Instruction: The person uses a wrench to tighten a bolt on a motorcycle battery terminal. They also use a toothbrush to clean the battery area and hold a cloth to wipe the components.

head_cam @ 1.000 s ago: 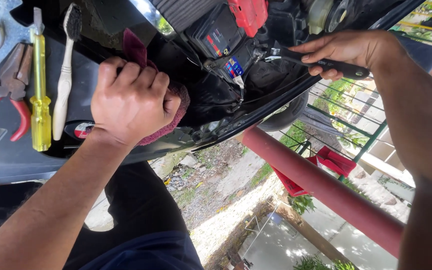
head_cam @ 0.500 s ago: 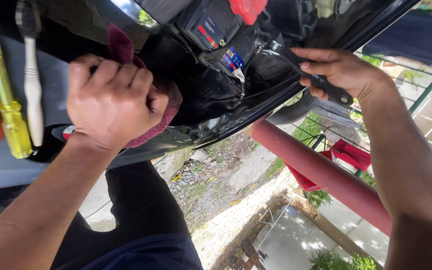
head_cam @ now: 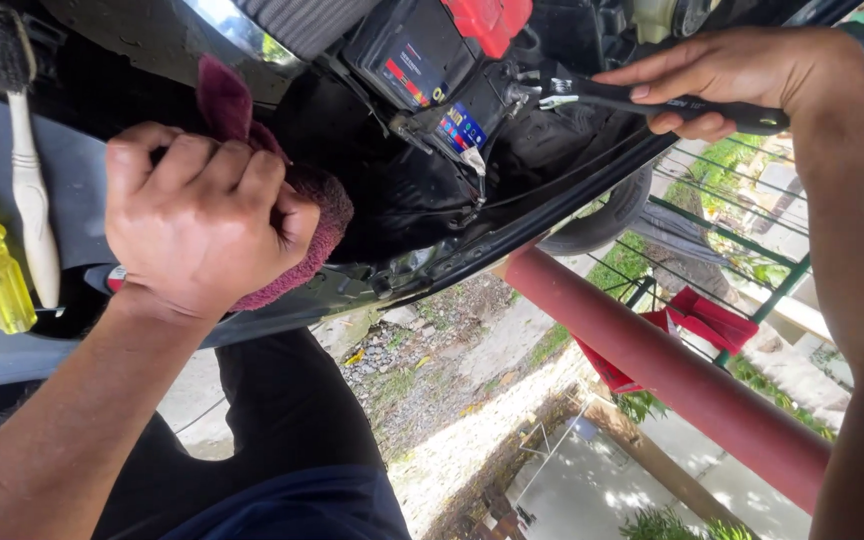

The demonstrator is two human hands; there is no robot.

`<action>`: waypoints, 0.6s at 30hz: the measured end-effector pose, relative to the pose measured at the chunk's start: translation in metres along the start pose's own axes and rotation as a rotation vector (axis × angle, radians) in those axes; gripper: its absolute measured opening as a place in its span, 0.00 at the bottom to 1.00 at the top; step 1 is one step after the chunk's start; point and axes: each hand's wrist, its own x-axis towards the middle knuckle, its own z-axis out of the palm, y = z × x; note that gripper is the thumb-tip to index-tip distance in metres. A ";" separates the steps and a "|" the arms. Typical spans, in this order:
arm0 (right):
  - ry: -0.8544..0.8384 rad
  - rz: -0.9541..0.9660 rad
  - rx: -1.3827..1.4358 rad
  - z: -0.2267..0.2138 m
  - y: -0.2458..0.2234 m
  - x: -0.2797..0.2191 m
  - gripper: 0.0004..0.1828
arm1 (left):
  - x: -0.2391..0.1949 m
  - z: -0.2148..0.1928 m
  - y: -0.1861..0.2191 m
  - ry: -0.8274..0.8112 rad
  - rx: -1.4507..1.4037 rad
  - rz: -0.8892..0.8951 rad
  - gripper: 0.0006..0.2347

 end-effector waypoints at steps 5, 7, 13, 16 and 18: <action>0.037 -0.053 0.012 -0.008 0.012 0.014 0.29 | 0.004 -0.001 -0.002 -0.018 0.023 -0.003 0.03; 0.021 -0.071 0.072 -0.007 0.034 0.020 0.30 | 0.002 -0.003 0.001 -0.037 -0.012 0.024 0.03; -0.070 -0.218 0.091 -0.014 0.051 0.006 0.30 | 0.003 0.000 0.002 -0.056 0.013 0.018 0.04; -0.016 -0.295 0.111 0.002 0.065 -0.001 0.37 | -0.004 -0.003 0.003 -0.062 0.014 0.033 0.04; 0.008 -0.341 0.191 0.006 0.062 -0.008 0.34 | -0.001 0.000 0.001 -0.048 0.042 0.035 0.05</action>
